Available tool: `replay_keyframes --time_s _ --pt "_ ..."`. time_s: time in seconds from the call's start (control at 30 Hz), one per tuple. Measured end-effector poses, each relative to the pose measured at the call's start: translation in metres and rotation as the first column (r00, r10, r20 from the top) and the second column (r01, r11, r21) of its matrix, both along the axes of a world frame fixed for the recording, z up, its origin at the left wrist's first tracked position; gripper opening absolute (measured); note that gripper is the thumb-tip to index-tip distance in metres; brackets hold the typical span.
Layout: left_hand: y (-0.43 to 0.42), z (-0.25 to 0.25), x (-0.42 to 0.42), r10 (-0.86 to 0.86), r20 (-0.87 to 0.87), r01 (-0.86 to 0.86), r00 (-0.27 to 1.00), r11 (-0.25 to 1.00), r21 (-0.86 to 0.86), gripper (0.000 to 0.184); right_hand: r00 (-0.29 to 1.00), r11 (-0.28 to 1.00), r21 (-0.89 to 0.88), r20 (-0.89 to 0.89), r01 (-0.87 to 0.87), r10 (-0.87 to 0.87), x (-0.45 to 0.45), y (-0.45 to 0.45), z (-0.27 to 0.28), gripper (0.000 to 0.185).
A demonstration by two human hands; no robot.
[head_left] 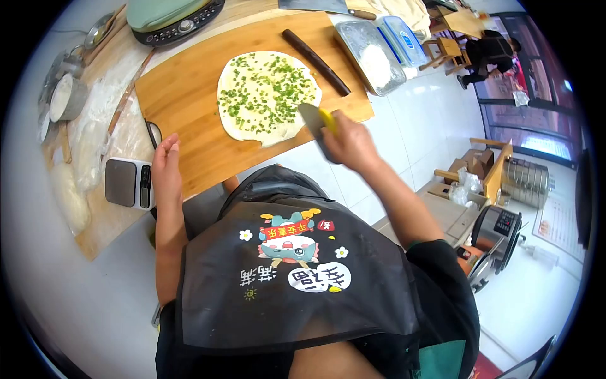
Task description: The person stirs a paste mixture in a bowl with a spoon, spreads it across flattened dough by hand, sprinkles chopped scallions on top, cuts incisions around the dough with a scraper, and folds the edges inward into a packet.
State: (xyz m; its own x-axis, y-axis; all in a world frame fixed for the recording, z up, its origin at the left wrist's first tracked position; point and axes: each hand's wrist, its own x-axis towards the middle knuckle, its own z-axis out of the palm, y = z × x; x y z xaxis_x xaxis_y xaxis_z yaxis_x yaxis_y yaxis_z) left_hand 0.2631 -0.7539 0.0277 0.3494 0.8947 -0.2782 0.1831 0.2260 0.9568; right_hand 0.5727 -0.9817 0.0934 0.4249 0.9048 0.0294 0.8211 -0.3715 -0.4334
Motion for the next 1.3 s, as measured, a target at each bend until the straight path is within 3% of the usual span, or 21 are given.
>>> replay_keyframes --time_s 0.4,0.5,0.6,0.7,0.77,0.83,0.97,1.13,1.23,1.3 --pt "0.024 0.005 0.007 -0.189 -0.057 0.189 0.980 0.982 -0.006 0.031 0.952 0.933 -0.232 -0.066 0.275 -0.298 -0.078 0.061 -0.026 0.020" --pt "0.027 -0.002 0.007 -0.214 -0.031 0.213 0.976 0.977 -0.026 0.031 0.963 0.936 -0.242 -0.023 0.256 -0.269 -0.088 0.069 -0.027 0.019" --pt "0.032 0.002 0.005 -0.233 0.014 0.233 0.972 0.972 -0.003 0.032 0.944 0.883 -0.380 -0.069 0.274 -0.322 -0.086 0.062 -0.012 0.020" --pt "0.040 0.006 -0.003 -0.204 -0.035 0.204 0.978 0.979 -0.005 0.032 0.966 0.921 -0.290 0.072 0.260 -0.250 -0.080 0.031 0.001 0.025" --pt "0.043 -0.001 -0.013 -0.176 0.017 0.176 0.984 0.984 -0.017 0.033 0.981 0.973 -0.134 0.087 0.186 -0.175 -0.073 0.027 0.015 0.024" --pt "0.046 -0.004 -0.023 -0.162 0.043 0.163 0.986 0.986 -0.023 0.033 0.982 0.983 0.057 0.089 -0.174 0.168 -0.057 0.047 0.027 0.013" --pt "0.047 -0.007 -0.034 -0.119 0.073 0.121 0.990 0.992 -0.025 0.033 0.821 0.828 0.040 0.167 -0.560 0.547 -0.061 0.107 0.020 0.011" --pt "0.049 -0.010 -0.050 -0.099 0.038 0.100 0.994 0.995 -0.027 0.032 0.620 0.628 0.041 0.220 -0.777 0.753 -0.066 0.147 -0.006 0.015" --pt "0.046 -0.015 -0.059 -0.061 0.036 0.063 0.998 0.997 -0.051 0.032 0.558 0.580 -0.070 0.201 -0.811 0.805 -0.068 0.157 -0.020 0.017" --pt "0.041 -0.010 -0.062 -0.040 0.015 0.041 0.999 0.997 -0.071 0.033 0.544 0.564 -0.046 0.208 -0.825 0.813 -0.072 0.160 -0.024 0.016"
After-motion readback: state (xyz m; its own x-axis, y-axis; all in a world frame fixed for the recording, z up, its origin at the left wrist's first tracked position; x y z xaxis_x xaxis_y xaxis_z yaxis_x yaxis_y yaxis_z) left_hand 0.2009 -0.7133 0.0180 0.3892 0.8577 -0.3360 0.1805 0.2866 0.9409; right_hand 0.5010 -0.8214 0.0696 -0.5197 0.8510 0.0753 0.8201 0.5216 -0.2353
